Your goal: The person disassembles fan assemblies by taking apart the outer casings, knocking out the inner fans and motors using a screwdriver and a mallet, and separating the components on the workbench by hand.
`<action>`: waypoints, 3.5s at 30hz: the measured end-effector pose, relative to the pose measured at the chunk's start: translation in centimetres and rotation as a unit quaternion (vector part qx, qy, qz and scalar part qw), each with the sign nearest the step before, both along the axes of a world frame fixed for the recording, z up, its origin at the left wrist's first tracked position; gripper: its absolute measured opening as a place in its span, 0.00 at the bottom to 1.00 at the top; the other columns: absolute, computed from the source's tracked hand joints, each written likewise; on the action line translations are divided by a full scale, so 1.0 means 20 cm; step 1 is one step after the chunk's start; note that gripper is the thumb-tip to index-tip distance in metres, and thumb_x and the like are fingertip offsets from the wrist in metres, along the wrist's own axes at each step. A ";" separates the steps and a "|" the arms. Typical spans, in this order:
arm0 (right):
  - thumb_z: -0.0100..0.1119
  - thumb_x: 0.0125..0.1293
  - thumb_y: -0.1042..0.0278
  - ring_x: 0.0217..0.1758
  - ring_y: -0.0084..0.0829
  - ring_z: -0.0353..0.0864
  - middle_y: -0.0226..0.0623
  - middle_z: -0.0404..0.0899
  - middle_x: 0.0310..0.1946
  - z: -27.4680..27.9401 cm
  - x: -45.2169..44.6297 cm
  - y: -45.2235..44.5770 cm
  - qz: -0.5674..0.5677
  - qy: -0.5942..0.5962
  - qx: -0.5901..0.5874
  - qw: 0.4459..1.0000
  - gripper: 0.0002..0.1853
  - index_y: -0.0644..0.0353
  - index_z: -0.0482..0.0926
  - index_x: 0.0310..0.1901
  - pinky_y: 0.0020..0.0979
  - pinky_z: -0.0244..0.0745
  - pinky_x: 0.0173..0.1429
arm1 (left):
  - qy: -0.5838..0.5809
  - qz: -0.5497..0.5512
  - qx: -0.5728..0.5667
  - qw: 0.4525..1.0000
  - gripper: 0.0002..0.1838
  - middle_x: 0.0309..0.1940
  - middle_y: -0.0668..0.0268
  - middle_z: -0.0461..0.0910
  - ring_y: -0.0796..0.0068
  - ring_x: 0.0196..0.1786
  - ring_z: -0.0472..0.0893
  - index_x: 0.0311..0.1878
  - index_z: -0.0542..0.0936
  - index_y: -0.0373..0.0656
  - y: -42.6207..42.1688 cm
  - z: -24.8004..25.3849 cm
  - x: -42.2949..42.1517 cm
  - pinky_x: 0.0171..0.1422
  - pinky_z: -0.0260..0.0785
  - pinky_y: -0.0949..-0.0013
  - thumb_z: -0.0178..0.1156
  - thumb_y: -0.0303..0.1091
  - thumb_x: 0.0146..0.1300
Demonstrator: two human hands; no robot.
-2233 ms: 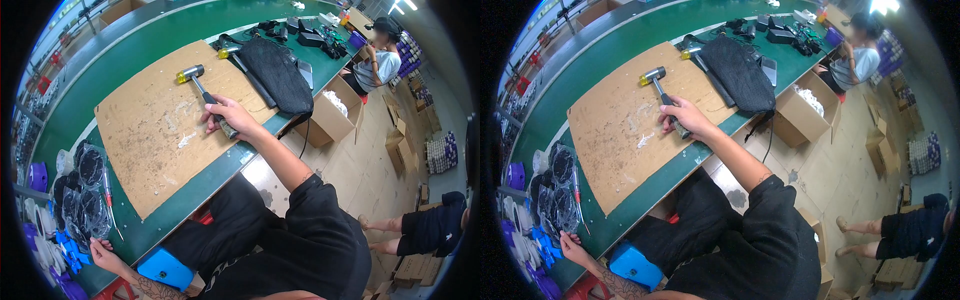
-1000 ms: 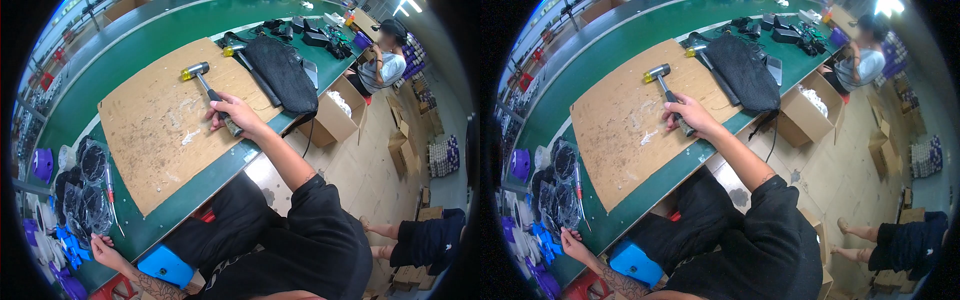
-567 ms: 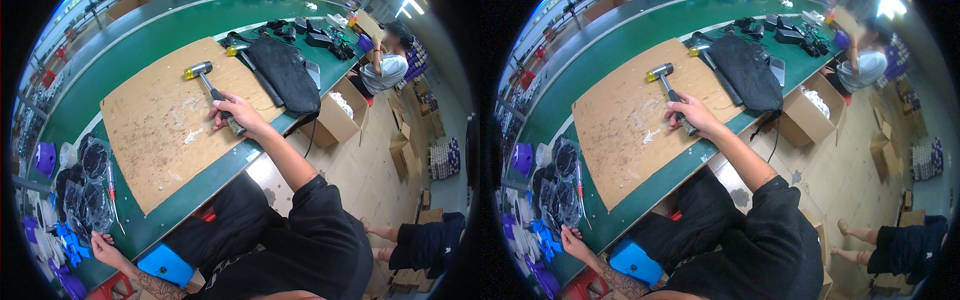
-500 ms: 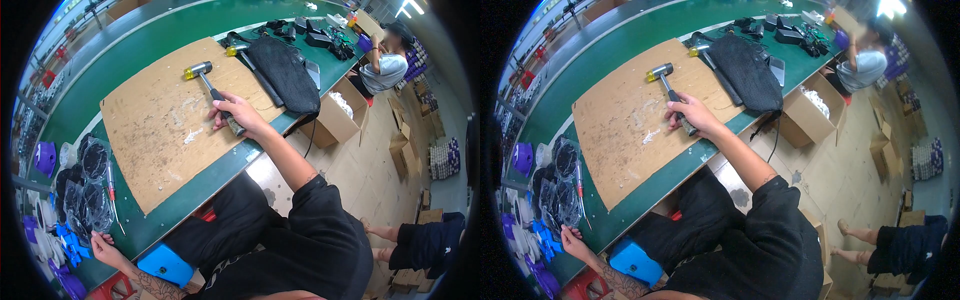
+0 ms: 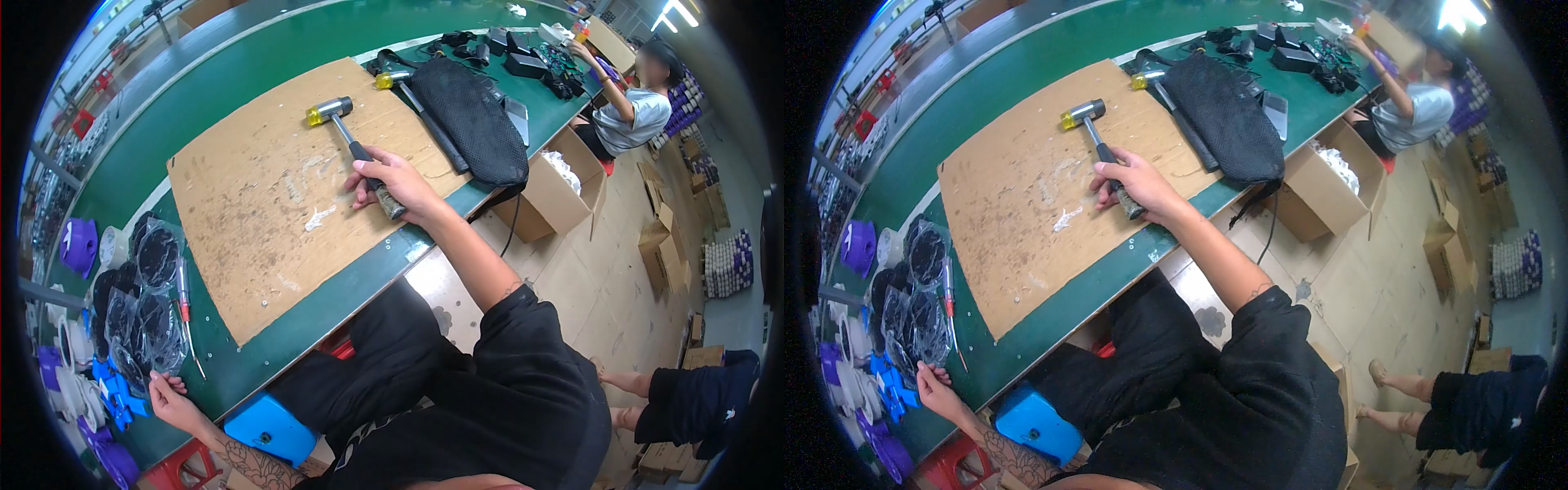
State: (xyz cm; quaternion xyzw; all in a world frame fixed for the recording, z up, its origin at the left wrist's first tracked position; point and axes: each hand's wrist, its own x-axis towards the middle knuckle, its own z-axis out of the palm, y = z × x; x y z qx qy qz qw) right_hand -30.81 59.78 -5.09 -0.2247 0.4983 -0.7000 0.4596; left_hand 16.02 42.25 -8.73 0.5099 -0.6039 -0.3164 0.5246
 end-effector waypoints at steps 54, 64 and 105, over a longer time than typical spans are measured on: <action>0.51 0.71 0.64 0.29 0.21 0.75 0.43 0.76 0.36 0.00 0.04 -0.02 -0.007 0.071 0.023 0.997 0.24 0.72 0.64 0.62 0.30 0.79 0.40 | 0.022 0.010 0.018 1.000 0.18 0.18 0.70 0.76 0.87 0.20 0.71 0.28 0.79 0.37 0.05 0.07 -0.06 0.25 0.60 0.82 0.57 0.40 0.70; 0.52 0.71 0.64 0.28 0.21 0.75 0.42 0.76 0.35 -0.03 0.01 -0.04 -0.003 0.092 0.022 0.996 0.21 0.71 0.66 0.57 0.28 0.80 0.39 | 0.028 0.016 0.007 0.999 0.19 0.18 0.69 0.77 0.87 0.20 0.71 0.28 0.79 0.37 0.02 0.05 -0.04 0.24 0.59 0.82 0.57 0.43 0.70; 0.51 0.70 0.64 0.27 0.21 0.76 0.40 0.76 0.34 -0.01 0.03 -0.01 -0.004 0.082 0.007 0.997 0.16 0.69 0.69 0.51 0.29 0.81 0.39 | 0.022 -0.002 0.014 1.000 0.19 0.17 0.69 0.76 0.87 0.19 0.71 0.27 0.79 0.38 0.04 0.05 -0.03 0.22 0.60 0.81 0.56 0.42 0.71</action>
